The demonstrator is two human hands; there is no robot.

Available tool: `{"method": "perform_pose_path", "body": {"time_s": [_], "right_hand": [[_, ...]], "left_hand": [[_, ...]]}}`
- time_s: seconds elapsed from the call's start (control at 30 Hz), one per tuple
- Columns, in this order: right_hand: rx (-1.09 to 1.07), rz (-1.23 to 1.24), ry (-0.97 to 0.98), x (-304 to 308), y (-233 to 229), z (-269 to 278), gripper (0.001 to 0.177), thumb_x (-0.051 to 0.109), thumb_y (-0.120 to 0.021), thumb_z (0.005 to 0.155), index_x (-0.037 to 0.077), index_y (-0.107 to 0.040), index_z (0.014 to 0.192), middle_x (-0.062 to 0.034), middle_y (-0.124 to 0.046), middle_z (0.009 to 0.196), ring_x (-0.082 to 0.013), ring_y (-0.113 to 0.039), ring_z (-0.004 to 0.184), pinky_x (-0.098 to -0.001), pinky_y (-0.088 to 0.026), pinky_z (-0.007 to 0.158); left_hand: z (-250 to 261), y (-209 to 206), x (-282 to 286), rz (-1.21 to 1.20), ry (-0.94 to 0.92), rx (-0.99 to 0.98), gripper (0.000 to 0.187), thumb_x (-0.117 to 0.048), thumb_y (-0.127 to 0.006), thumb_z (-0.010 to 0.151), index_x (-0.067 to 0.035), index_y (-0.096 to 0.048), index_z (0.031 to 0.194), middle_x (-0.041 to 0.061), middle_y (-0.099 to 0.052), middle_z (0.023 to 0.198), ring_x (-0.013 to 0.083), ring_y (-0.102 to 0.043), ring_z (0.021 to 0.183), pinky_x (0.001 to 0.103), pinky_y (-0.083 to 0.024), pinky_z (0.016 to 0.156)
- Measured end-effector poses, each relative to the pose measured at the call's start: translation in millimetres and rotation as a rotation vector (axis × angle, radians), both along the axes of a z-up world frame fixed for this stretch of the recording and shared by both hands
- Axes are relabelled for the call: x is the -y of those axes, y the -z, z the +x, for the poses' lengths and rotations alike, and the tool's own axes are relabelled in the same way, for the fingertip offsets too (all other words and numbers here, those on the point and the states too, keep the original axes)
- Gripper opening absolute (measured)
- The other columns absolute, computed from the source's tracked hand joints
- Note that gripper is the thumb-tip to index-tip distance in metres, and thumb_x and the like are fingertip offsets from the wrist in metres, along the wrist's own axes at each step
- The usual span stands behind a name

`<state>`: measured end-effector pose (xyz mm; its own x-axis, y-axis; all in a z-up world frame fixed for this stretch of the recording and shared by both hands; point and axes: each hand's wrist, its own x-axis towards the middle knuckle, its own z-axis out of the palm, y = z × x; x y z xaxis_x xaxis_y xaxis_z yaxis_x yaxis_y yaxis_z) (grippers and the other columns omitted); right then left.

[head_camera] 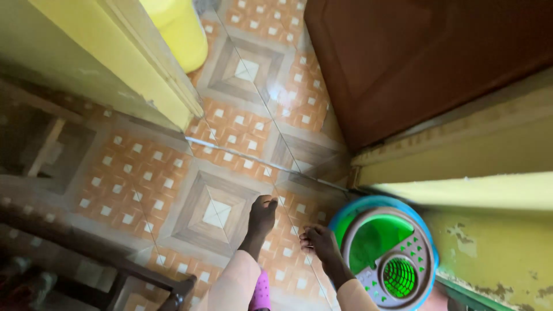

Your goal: The recorder is seen mopping the floor in a room using a mop and a bucket of water.

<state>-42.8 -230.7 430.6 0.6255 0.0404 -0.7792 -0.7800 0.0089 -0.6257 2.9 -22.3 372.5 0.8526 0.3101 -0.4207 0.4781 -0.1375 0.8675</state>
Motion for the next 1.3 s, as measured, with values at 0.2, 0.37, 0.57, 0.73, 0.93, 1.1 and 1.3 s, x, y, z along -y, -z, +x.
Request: {"method": "perform_pose_path", "body": {"time_s": [0.2,0.37,0.57,0.73,0.93,1.1,1.3], "right_hand": [[0.125,0.079,0.011,-76.1,-85.6,121.4,0.026,0.016,-0.060,0.098,0.002,-0.068,0.118,-0.0081,-0.070,0.087,-0.0158,-0.066,0.071,-0.0310,-0.057,0.068],[0.125,0.119,0.025,-102.7,-88.5,198.8,0.026,0.016,-0.060,0.098,0.001,-0.067,0.119,-0.0093,-0.071,0.089,-0.0163,-0.067,0.073,-0.0314,-0.058,0.069],[0.116,0.120,0.039,-116.3,-91.9,320.4,0.027,0.016,-0.058,0.098,0.000,-0.068,0.117,-0.0111,-0.072,0.092,-0.0186,-0.068,0.075,-0.0334,-0.058,0.070],[0.112,0.168,0.031,-138.4,-136.4,431.3,0.028,0.016,-0.057,0.098,-0.001,-0.067,0.118,-0.0117,-0.072,0.095,-0.0192,-0.069,0.080,-0.0349,-0.061,0.076],[0.155,0.231,-0.074,-201.5,-200.5,557.2,0.032,0.013,-0.053,0.098,-0.004,-0.063,0.124,-0.0126,-0.072,0.099,-0.0187,-0.069,0.087,-0.0339,-0.060,0.083],[0.153,0.304,-0.151,-263.2,-202.8,633.1,0.034,0.012,-0.053,0.098,-0.005,-0.061,0.127,-0.0142,-0.071,0.102,-0.0200,-0.070,0.090,-0.0340,-0.060,0.085],[0.120,0.288,-0.229,-322.4,-173.5,732.5,0.035,0.017,-0.051,0.099,-0.003,-0.062,0.126,-0.0126,-0.072,0.102,-0.0200,-0.071,0.091,-0.0345,-0.060,0.086]], "left_hand": [[92.9,-82.7,-52.5,-0.196,-0.127,0.114,0.029,-0.025,-0.067,0.094,-0.001,-0.071,0.110,0.007,-0.074,0.098,0.0171,-0.066,0.093,0.032,-0.052,0.085],[163.4,-92.9,-60.0,-0.262,-0.192,0.152,0.030,-0.025,-0.068,0.094,0.000,-0.070,0.110,0.008,-0.072,0.094,0.0167,-0.064,0.087,0.031,-0.051,0.079],[267.2,-67.0,-80.0,-0.205,-0.207,0.233,0.028,-0.024,-0.069,0.092,0.001,-0.069,0.106,0.009,-0.073,0.093,0.0152,-0.067,0.087,0.030,-0.053,0.079],[366.1,-97.6,-100.6,-0.110,-0.268,0.176,0.028,-0.025,-0.070,0.093,0.000,-0.068,0.105,0.010,-0.074,0.091,0.0182,-0.068,0.084,0.032,-0.054,0.079],[482.4,-146.7,-151.3,0.016,-0.432,0.145,0.028,-0.025,-0.067,0.091,-0.001,-0.070,0.106,0.013,-0.077,0.098,0.0223,-0.073,0.092,0.034,-0.055,0.084],[558.3,-156.0,-223.2,0.188,-0.562,0.054,0.038,-0.035,-0.065,0.094,-0.003,-0.067,0.114,0.014,-0.075,0.106,0.0276,-0.071,0.100,0.039,-0.053,0.090],[651.7,-95.9,-333.2,0.388,-0.678,0.070,0.049,-0.033,-0.067,0.094,0.004,-0.060,0.124,0.025,-0.064,0.122,0.0378,-0.063,0.115,0.044,-0.047,0.099]]}}
